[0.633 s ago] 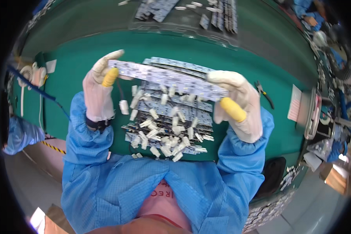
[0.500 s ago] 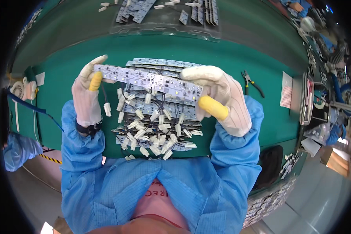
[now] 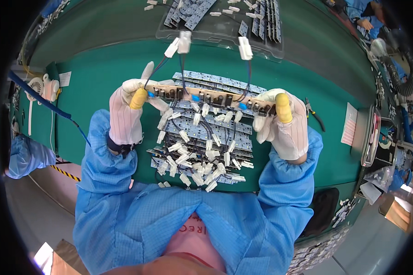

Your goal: Manually attaching plastic components and inspecting printed circuit boards at a factory workstation.

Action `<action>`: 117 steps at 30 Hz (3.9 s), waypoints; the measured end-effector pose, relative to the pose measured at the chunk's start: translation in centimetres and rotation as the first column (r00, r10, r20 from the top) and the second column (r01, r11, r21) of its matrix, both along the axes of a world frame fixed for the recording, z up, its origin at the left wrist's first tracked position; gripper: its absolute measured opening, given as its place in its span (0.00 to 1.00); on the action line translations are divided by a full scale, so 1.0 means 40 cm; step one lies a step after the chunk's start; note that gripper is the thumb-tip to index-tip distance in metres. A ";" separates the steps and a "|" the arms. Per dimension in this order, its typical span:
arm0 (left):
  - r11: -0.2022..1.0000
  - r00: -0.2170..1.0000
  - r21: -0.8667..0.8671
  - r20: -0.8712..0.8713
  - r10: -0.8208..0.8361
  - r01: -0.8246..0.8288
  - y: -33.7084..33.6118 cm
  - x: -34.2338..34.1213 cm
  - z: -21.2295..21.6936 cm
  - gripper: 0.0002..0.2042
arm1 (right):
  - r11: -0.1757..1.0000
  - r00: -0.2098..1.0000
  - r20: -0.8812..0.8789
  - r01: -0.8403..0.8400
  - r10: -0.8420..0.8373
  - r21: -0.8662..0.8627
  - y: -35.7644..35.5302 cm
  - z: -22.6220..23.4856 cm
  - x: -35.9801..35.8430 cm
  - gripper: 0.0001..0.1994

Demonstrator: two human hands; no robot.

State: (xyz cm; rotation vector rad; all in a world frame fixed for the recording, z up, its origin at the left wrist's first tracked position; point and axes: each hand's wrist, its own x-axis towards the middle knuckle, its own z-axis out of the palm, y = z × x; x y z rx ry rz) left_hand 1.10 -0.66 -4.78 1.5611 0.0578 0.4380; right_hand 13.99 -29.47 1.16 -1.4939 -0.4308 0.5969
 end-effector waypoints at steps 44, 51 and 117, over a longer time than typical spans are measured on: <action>0.920 0.999 0.391 0.015 -0.035 0.026 0.041 0.017 0.180 0.31 | 0.975 0.979 0.195 0.008 -0.053 0.224 0.019 -0.001 0.004 0.18; 0.927 0.944 -0.225 -0.072 -0.322 0.299 -0.046 -0.005 0.161 0.30 | 0.947 0.986 -0.033 0.166 -0.163 0.276 0.041 0.007 -0.013 0.20; 0.971 0.964 0.136 -0.211 -0.164 0.195 -0.002 -0.007 0.131 0.19 | 0.982 0.996 -0.033 0.091 -0.087 0.163 0.047 0.001 -0.010 0.14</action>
